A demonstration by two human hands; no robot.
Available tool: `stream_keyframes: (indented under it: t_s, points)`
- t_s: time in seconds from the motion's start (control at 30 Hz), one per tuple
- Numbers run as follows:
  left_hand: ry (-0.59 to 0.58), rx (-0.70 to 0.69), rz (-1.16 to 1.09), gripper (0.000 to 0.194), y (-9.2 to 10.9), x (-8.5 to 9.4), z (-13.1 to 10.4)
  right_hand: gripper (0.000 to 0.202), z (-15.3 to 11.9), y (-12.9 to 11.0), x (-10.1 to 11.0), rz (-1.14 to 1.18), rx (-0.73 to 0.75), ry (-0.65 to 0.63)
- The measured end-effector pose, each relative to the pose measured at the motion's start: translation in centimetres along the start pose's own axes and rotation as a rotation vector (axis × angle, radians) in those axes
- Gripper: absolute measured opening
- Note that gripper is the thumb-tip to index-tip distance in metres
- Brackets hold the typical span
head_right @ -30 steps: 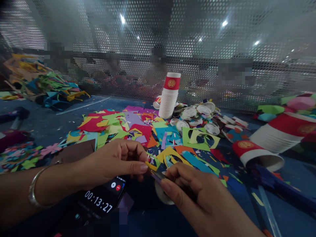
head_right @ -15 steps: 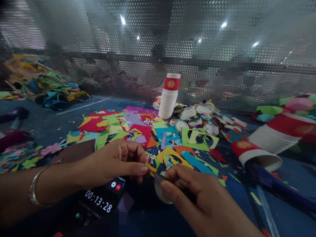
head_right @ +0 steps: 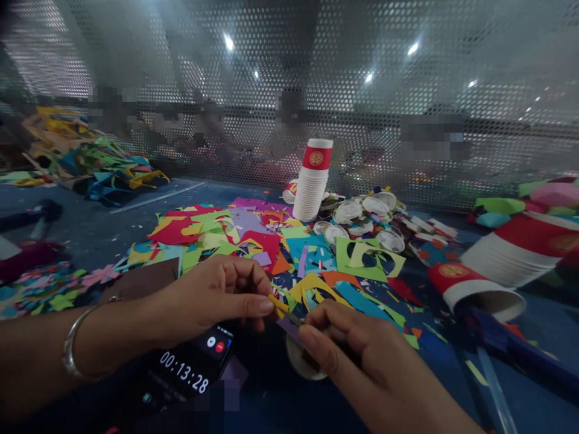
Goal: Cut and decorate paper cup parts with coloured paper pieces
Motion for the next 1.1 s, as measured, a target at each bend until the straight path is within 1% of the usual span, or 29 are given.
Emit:
stream_keyframes:
  t_s: [0.17, 0.33, 0.5, 0.73, 0.93, 1.1]
  points:
    - [0.020, -0.045, -0.007, 0.016, -0.24, 0.09, 0.06, 0.049, -0.13, 0.37, -0.09, 0.009, -0.036, 0.022]
    - [0.042, -0.063, 0.010, 0.016, -0.02, 0.13, 0.13, 0.051, -0.25, 0.25, -0.09, 0.002, -0.055, 0.036]
    - [0.039, -0.032, 0.032, 0.013, 0.15, -0.19, 0.02, 0.049, -0.10, 0.19, -0.09, -0.010, -0.025, 0.036]
    - [0.015, -0.020, -0.016, 0.018, -0.09, -0.46, -0.06, 0.049, -0.18, 0.08, -0.24, -0.007, -0.020, 0.047]
    - [0.015, -0.024, -0.039, 0.027, 0.15, -0.54, -0.10, 0.047, 0.11, -0.05, -0.14, 0.000, -0.029, 0.042]
    - [-0.002, 0.004, -0.044, 0.031, 0.24, -0.64, -0.20, 0.046, -0.25, -0.02, -0.16, 0.016, -0.035, 0.026]
Point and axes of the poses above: each hand's wrist, its own z-axis towards the middle knuckle, its own x-axis out of the back of the hand, y = z × x, the point moved 1 cm from there along z, towards the middle knuckle, and after that the axes turned 12 degrees about -y, right-handed, at the moved point
